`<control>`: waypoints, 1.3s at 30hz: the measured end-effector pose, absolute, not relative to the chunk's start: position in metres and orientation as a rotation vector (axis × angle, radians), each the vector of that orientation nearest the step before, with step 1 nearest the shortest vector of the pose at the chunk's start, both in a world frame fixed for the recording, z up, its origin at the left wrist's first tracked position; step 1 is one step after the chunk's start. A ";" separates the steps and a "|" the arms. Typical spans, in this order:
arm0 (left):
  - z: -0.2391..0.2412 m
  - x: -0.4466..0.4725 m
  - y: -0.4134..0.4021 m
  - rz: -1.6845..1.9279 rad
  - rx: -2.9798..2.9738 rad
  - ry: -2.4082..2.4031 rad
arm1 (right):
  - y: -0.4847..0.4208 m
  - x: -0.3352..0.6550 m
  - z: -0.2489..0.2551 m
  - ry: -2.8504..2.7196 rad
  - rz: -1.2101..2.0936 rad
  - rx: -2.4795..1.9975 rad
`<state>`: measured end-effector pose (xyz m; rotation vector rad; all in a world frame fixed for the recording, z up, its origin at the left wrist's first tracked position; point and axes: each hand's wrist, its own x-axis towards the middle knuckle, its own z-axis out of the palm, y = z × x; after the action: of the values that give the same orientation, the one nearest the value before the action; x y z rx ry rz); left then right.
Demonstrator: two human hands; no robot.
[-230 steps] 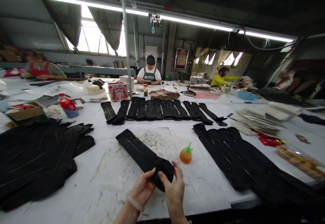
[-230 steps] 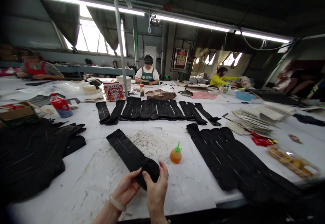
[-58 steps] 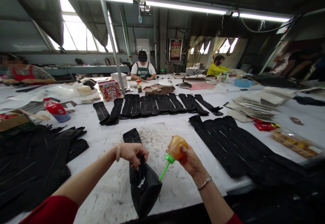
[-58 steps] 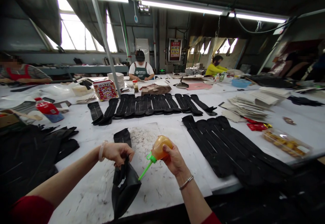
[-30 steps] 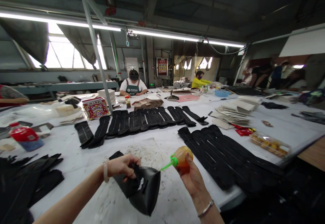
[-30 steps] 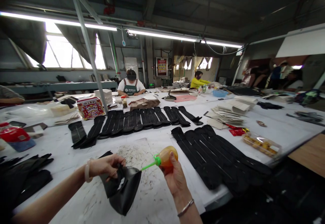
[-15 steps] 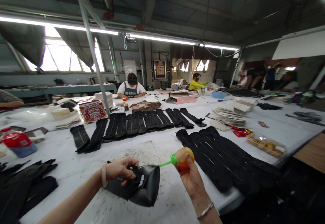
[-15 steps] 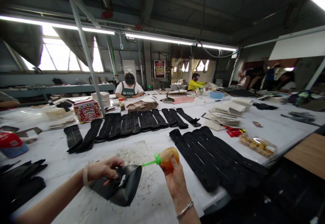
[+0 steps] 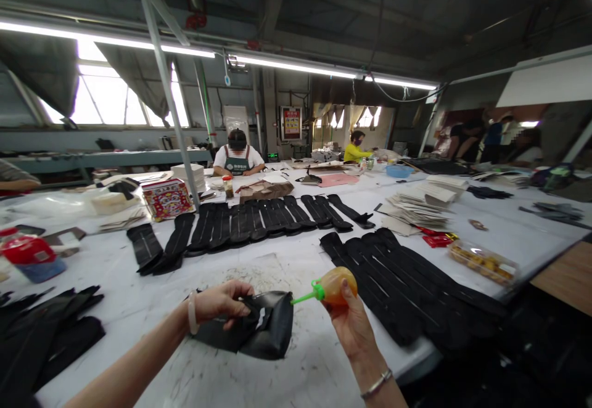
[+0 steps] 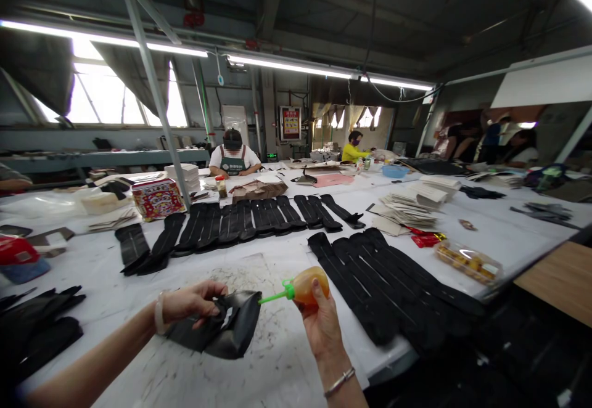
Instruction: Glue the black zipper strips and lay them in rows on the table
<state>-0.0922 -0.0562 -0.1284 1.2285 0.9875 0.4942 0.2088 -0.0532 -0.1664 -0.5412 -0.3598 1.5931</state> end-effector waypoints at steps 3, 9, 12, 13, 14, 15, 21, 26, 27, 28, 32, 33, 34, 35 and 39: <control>-0.127 -0.092 -0.055 0.503 1.245 0.992 | -0.055 0.210 -0.167 -0.356 1.571 -0.545; -0.125 -0.088 -0.054 0.521 1.240 0.994 | -0.061 0.216 -0.161 -0.355 1.538 -0.563; -0.124 -0.087 -0.053 0.525 1.243 0.992 | -0.065 0.218 -0.157 -0.337 1.524 -0.576; -0.125 -0.086 -0.053 0.527 1.244 0.993 | -0.067 0.218 -0.157 -0.338 1.520 -0.579; -0.125 -0.086 -0.052 0.531 1.244 0.994 | -0.068 0.218 -0.156 -0.340 1.518 -0.579; -0.126 -0.087 -0.051 0.535 1.244 0.996 | -0.069 0.218 -0.156 -0.341 1.518 -0.577; -0.128 -0.088 -0.048 0.552 1.240 0.982 | -0.074 0.218 -0.157 -0.334 1.514 -0.575; -0.127 -0.087 -0.046 0.570 1.235 0.989 | -0.077 0.217 -0.161 -0.326 1.537 -0.576; -0.127 -0.087 -0.046 0.572 1.234 0.995 | -0.078 0.217 -0.162 -0.326 1.540 -0.576; -0.127 -0.086 -0.045 0.576 1.232 1.001 | -0.078 0.216 -0.162 -0.326 1.542 -0.577; -0.125 -0.084 -0.044 0.611 1.233 1.039 | -0.080 0.210 -0.165 -0.319 1.554 -0.572; -0.122 -0.083 -0.045 0.622 1.236 1.054 | -0.081 0.208 -0.166 -0.309 1.564 -0.567; -0.118 -0.083 -0.045 0.633 1.239 1.071 | -0.081 0.206 -0.167 -0.289 1.576 -0.562; -0.112 -0.083 -0.046 0.636 1.242 1.089 | -0.082 0.204 -0.168 -0.263 1.594 -0.556; -0.078 -0.088 -0.051 0.610 1.235 1.153 | -0.080 0.200 -0.171 -0.151 1.692 -0.532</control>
<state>-0.0875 -0.0510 -0.0784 1.2354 1.1528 0.6102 0.1999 -0.0803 -0.1705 -0.5317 -0.1514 1.6915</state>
